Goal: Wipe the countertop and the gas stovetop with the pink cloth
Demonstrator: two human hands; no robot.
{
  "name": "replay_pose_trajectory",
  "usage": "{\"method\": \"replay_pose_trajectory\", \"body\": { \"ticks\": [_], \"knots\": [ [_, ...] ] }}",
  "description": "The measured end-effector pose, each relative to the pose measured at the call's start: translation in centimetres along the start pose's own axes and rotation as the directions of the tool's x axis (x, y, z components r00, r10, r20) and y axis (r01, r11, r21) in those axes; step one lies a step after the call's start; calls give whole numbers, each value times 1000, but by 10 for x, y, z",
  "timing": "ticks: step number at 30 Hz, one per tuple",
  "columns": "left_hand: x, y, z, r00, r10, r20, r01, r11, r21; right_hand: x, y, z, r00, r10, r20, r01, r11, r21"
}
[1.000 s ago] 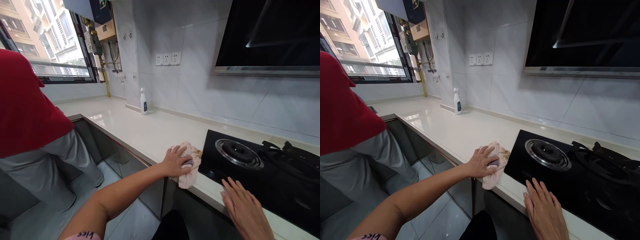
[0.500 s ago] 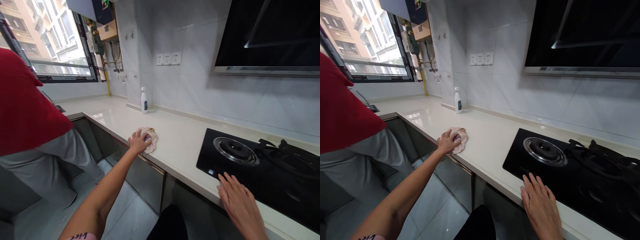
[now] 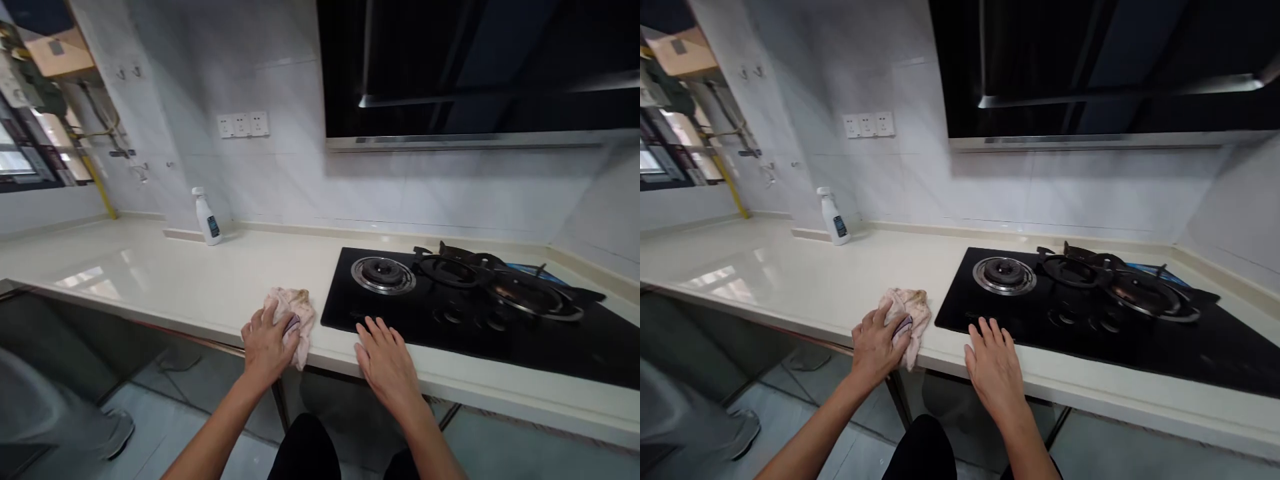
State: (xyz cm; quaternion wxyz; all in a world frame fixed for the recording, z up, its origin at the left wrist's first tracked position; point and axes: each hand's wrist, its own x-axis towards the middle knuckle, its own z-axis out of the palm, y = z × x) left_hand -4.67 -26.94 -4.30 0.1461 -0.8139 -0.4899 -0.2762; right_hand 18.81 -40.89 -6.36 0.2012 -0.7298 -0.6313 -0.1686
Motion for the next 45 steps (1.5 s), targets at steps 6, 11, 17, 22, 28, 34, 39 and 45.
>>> {"method": "replay_pose_trajectory", "body": {
  "ticks": [6,11,17,22,28,34,39,45],
  "knots": [
    [-3,31,11,988,38,-149,-70,974,-216,1,-1,-6,1000,20,14,-20,997,70],
    [12,9,15,962,-134,-239,-27,822,-569,2,-1,-4,1000,30,-7,-29,992,119],
    [48,42,0,925,-247,-289,-44,685,-728,4,-2,0,998,50,-43,-43,987,156],
    [65,114,14,984,146,-101,-178,814,-553,5,-2,2,995,42,-90,-25,985,173],
    [61,117,17,916,350,193,-254,882,-396,5,-1,7,986,18,-166,20,974,224],
    [56,66,-3,890,409,202,-214,766,-606,-2,16,-3,980,34,-194,35,940,341],
    [43,57,4,924,381,42,-259,702,-663,28,20,-25,971,119,-209,-43,941,336],
    [31,56,33,980,171,-103,-187,602,-776,82,-15,-4,1000,21,21,-26,963,268]
  ]
}}
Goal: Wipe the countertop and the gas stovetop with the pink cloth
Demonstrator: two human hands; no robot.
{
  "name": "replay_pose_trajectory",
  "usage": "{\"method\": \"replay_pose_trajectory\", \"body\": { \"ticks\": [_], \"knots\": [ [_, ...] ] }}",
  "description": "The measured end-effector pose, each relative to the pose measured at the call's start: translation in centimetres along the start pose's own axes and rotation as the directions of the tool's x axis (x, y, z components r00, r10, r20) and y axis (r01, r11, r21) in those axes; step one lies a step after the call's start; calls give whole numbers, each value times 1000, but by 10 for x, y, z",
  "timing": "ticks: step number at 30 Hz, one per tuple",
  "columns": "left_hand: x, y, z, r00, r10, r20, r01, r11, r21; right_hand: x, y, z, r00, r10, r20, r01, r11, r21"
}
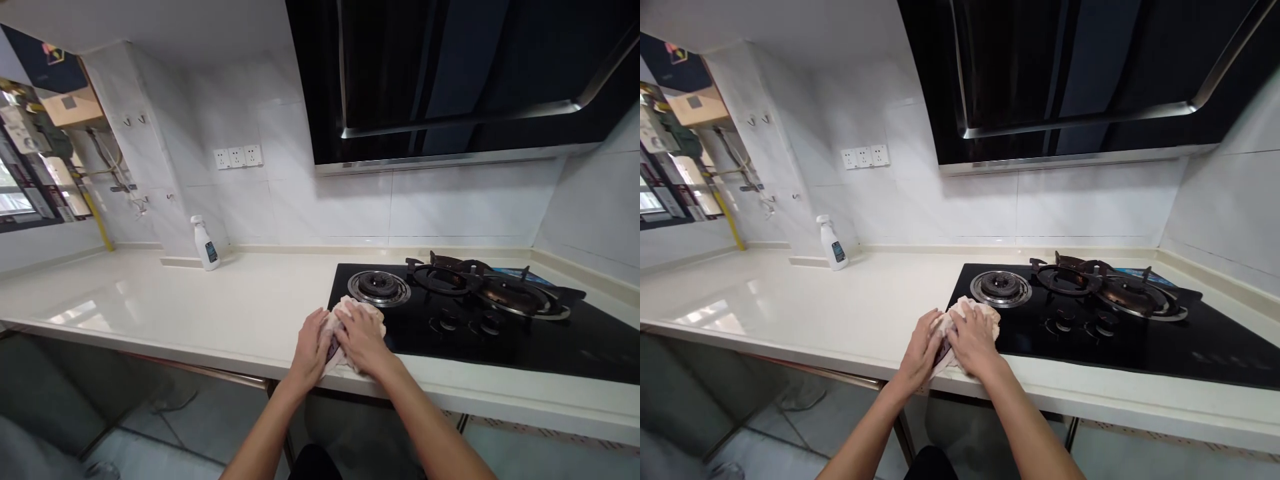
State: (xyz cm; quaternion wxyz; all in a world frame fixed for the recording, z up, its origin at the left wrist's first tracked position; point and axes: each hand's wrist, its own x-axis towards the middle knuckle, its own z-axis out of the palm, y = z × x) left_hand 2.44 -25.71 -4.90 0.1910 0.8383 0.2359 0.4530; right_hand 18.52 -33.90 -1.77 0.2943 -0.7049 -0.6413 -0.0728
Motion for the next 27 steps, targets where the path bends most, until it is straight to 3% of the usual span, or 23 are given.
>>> {"method": "replay_pose_trajectory", "body": {
  "ticks": [2,4,7,11,16,21,24,27],
  "knots": [
    [1,-5,-3,993,-111,-38,108,992,-68,5,-3,11,997,5,82,-3,1000,-15],
    [4,-4,-9,987,-161,28,163,981,-105,4,0,14,992,-5,126,9,1000,-28],
    [9,7,-17,981,-86,174,103,991,-90,-3,16,3,988,-22,154,29,999,-46],
    [14,24,-23,964,-28,263,34,999,-20,-13,45,-18,988,20,155,-9,997,-77],
    [19,25,-16,961,-7,277,4,1000,11,-21,85,-37,977,150,150,-131,983,-128],
    [12,20,-2,967,28,253,-31,1000,6,-16,115,-58,936,329,125,-304,935,-184],
    [6,16,2,974,27,223,-25,1000,-12,-8,108,-57,914,390,116,-366,912,-183],
    [5,11,4,981,3,193,9,998,-63,3,79,-38,915,382,127,-355,915,-190]
  ]
}}
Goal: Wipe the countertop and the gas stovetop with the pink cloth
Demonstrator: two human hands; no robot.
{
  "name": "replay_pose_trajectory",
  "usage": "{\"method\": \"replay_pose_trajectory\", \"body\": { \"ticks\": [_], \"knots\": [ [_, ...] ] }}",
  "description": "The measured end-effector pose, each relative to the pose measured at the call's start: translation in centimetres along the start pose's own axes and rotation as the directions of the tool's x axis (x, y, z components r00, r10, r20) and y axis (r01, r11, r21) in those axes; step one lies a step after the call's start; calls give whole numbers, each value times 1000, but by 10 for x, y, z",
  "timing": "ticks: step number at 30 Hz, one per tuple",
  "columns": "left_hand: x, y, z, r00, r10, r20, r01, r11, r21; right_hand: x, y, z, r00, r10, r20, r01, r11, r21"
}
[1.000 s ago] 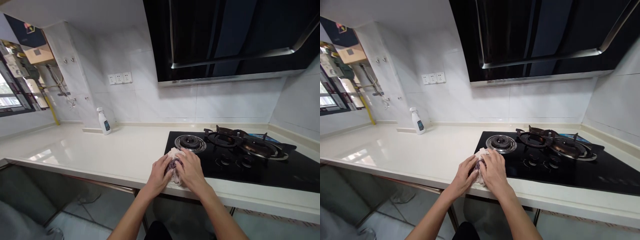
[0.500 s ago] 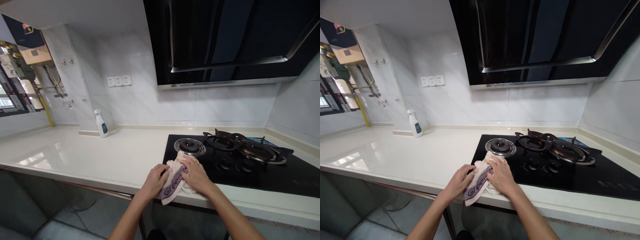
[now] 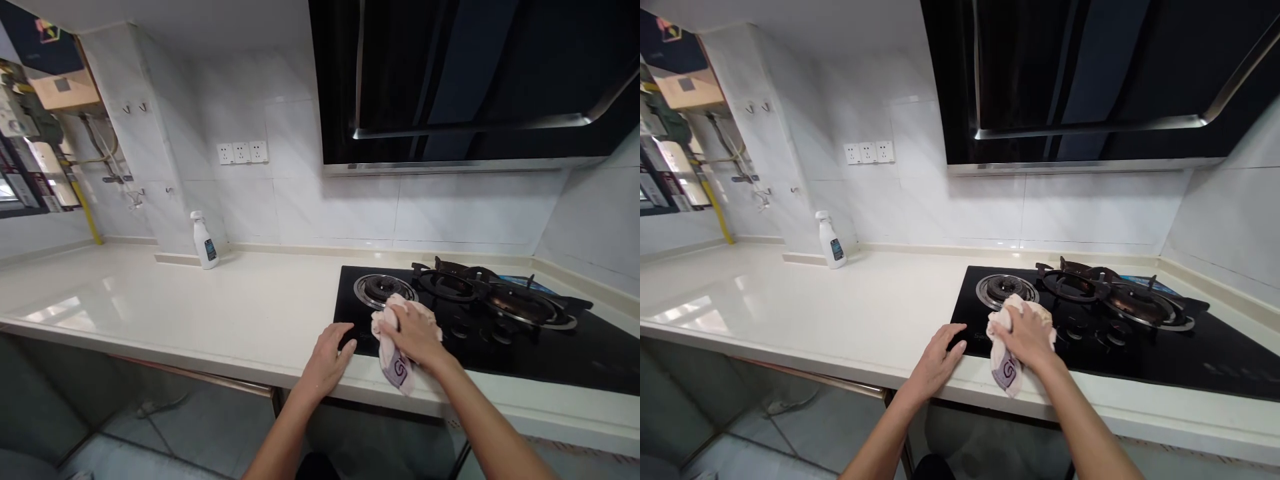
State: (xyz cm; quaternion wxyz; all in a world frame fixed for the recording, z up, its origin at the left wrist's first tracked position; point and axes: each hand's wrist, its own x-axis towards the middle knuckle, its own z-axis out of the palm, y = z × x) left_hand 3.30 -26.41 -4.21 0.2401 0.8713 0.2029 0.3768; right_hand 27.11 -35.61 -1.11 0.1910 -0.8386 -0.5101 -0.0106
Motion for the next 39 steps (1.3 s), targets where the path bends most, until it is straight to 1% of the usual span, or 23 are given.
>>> {"method": "replay_pose_trajectory", "body": {
  "ticks": [2,4,6,8,11,13,15,18,20,23,26,29,31,34,36,37,39],
  "knots": [
    [1,-5,3,1000,-13,-24,13,1000,-10,2,-29,12,998,-52,26,52,999,-11],
    [2,-10,6,998,-20,-66,20,1000,9,9,-56,22,988,-141,67,142,990,-5],
    [3,-14,8,993,-28,-114,33,999,36,20,-79,27,963,-245,111,245,969,13],
    [3,-18,8,987,-60,-150,68,997,47,33,-96,28,934,-329,139,328,944,33],
    [5,-22,7,973,-142,-182,148,989,23,47,-108,26,909,-393,138,390,919,51],
    [6,-24,6,962,-185,-203,188,982,-5,45,-111,25,904,-412,117,409,911,54],
    [7,-26,6,952,-205,-226,205,979,-24,30,-110,25,894,-440,90,437,898,54],
    [6,-25,6,948,-207,-243,206,978,-29,-7,-104,26,859,-508,58,504,861,68],
    [5,-22,4,956,-199,-217,202,979,-8,-34,-94,25,840,-542,42,537,839,81],
    [4,-14,1,975,-191,-117,199,978,63,-65,-70,17,824,-566,15,562,821,103],
    [3,-7,-1,982,-185,-24,186,974,129,-81,-31,6,841,-541,-20,539,834,119],
    [3,-2,-1,987,-159,25,153,973,175,-91,22,-1,889,-453,-72,458,882,109],
    [3,0,-1,991,-127,36,117,972,206,-96,63,-2,916,-377,-137,391,917,85],
    [2,3,-1,994,-98,44,85,966,244,-105,119,-3,931,-296,-213,315,947,59],
    [2,5,-1,994,-102,48,86,963,254,-111,140,-2,932,-246,-266,265,963,39],
    [2,5,0,993,-104,48,89,963,254,-114,145,-1,931,-213,-296,229,973,20],
    [2,5,0,993,-104,48,90,965,247,-121,140,3,926,-137,-352,132,990,-38]
  ]
}}
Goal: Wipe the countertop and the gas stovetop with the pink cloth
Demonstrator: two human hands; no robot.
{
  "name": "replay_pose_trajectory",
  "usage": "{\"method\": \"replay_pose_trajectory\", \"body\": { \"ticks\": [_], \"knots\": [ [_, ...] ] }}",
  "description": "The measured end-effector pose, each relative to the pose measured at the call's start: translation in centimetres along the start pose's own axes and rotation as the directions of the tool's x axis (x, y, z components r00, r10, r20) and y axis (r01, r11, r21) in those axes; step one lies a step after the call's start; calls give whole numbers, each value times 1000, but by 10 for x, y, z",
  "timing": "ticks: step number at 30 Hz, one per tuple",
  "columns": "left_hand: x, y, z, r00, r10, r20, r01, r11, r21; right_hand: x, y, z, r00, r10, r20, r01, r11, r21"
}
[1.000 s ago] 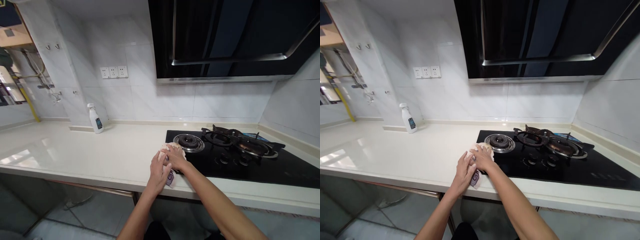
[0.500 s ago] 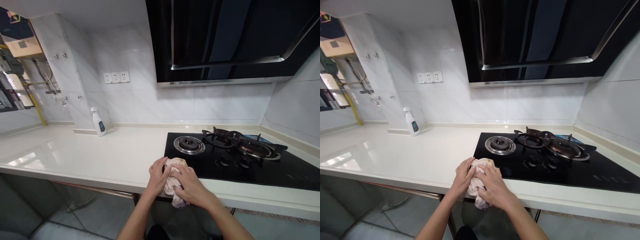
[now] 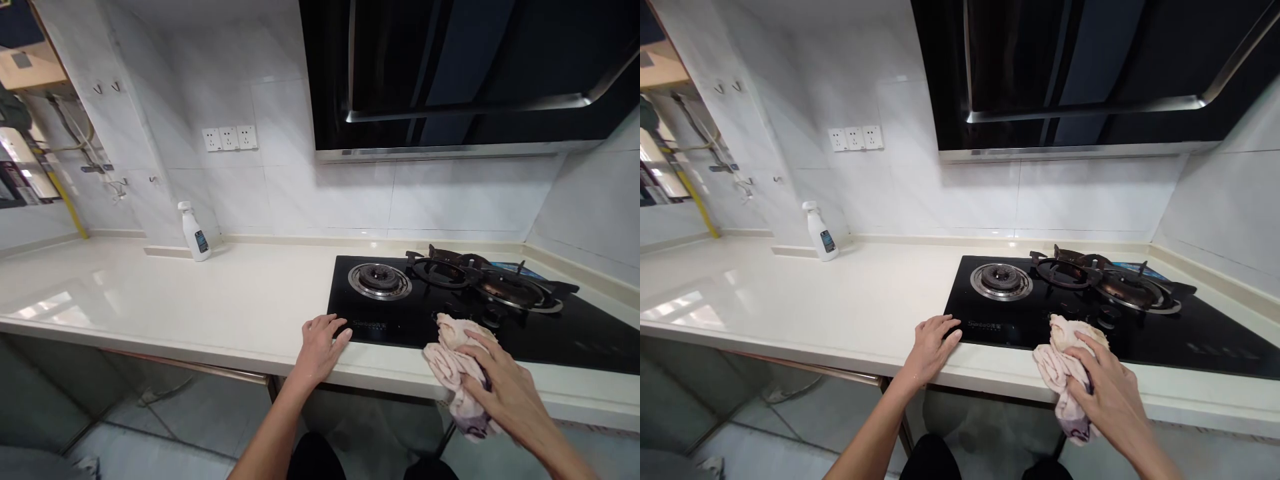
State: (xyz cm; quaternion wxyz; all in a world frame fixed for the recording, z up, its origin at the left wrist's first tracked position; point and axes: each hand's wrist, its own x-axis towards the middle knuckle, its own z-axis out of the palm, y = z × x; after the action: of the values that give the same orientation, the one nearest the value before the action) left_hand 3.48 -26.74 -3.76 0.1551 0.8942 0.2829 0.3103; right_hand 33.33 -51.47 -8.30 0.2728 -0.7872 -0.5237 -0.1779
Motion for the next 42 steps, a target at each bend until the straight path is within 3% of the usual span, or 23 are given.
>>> {"method": "replay_pose_trajectory", "body": {
  "ticks": [3,6,13,16,20,25,30,34,42],
  "knots": [
    [0,-1,0,1000,4,2,-4,1000,-10,-4,-31,4,998,43,-44,-48,991,-121],
    [1,-2,1,1000,-1,-3,1,1000,-10,0,-70,8,999,-20,-34,16,992,-125],
    [3,-5,3,1000,-16,-11,16,1000,-20,14,-134,20,972,-233,18,228,963,147],
    [3,-6,3,999,-39,-5,39,999,-30,14,-138,28,959,-284,-7,271,909,316],
    [1,-5,2,999,-45,-7,44,997,-57,25,-116,25,986,-155,-63,167,888,428],
    [0,-7,4,998,-53,-24,50,994,-93,62,-78,11,998,9,-68,3,986,168],
    [-1,-6,3,998,-65,-16,63,991,-119,93,-82,38,993,49,109,-50,999,2],
    [-2,-6,2,998,-60,-16,58,991,-124,107,-110,63,981,-16,193,28,998,-57],
    [-3,-9,6,997,-49,-55,41,990,-135,151,-150,91,917,-343,202,335,939,77]
  ]
}}
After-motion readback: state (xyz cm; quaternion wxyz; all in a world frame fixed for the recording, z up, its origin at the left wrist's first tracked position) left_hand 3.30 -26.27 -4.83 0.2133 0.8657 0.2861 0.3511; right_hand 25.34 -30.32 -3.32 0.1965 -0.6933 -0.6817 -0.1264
